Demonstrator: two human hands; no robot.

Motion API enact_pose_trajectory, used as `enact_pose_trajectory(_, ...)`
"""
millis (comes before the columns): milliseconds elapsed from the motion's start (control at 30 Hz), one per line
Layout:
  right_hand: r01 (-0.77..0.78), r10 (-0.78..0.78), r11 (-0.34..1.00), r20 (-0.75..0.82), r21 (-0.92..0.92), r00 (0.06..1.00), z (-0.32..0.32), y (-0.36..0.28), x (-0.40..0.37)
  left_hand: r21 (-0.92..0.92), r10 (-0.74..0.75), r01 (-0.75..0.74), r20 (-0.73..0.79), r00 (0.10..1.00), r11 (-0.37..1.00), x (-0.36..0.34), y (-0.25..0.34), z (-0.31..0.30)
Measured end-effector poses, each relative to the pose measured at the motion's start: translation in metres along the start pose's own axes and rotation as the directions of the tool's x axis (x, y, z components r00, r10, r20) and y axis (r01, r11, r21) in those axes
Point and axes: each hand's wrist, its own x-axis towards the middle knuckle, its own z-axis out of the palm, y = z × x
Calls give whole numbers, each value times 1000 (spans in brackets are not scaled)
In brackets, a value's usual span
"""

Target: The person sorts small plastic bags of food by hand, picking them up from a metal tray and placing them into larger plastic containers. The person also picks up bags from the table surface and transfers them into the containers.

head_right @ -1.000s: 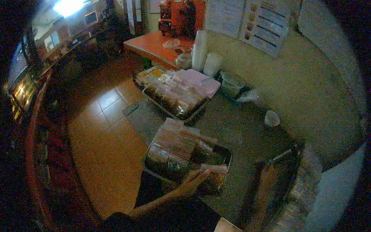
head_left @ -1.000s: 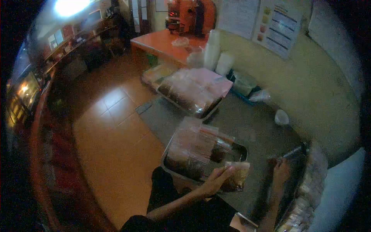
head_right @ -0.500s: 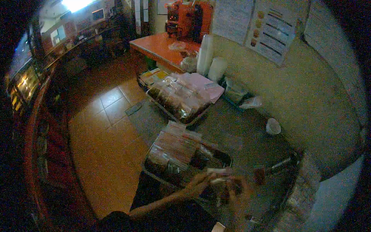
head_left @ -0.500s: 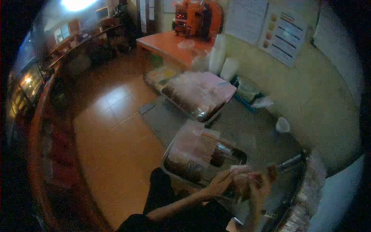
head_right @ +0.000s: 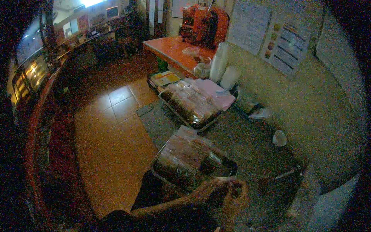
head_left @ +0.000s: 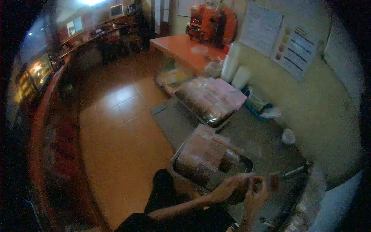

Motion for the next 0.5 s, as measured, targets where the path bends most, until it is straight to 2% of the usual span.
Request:
enact_pose_trajectory(67, 93, -92, 992, 7, -89, 996, -3, 5, 0, 61, 60, -57, -44, 997, 996, -2, 27, 8)
enact_pose_trajectory(167, 64, -63, 996, 23, -68, 998, -4, -3, -1, 206, 36, -34, -8, 999, 978, -3, 29, 5)
enact_pose_trajectory(333, 72, -72, 997, -5, 11, 997, -2, 3, -2, 54, 14, -14, 12, 1000, 998, -3, 36, 7)
enact_pose_trajectory(433, 83, -83, 997, 1, -2, 997, -3, -3, -3, 101, 23, -23, 1, 1000, 995, -4, 60, 10)
enact_pose_trajectory(500, 45, -45, 999, 35, -3, 998, -6, -3, -3, 119, -121, 119, 10, 993, 986, -11, 23, 1)
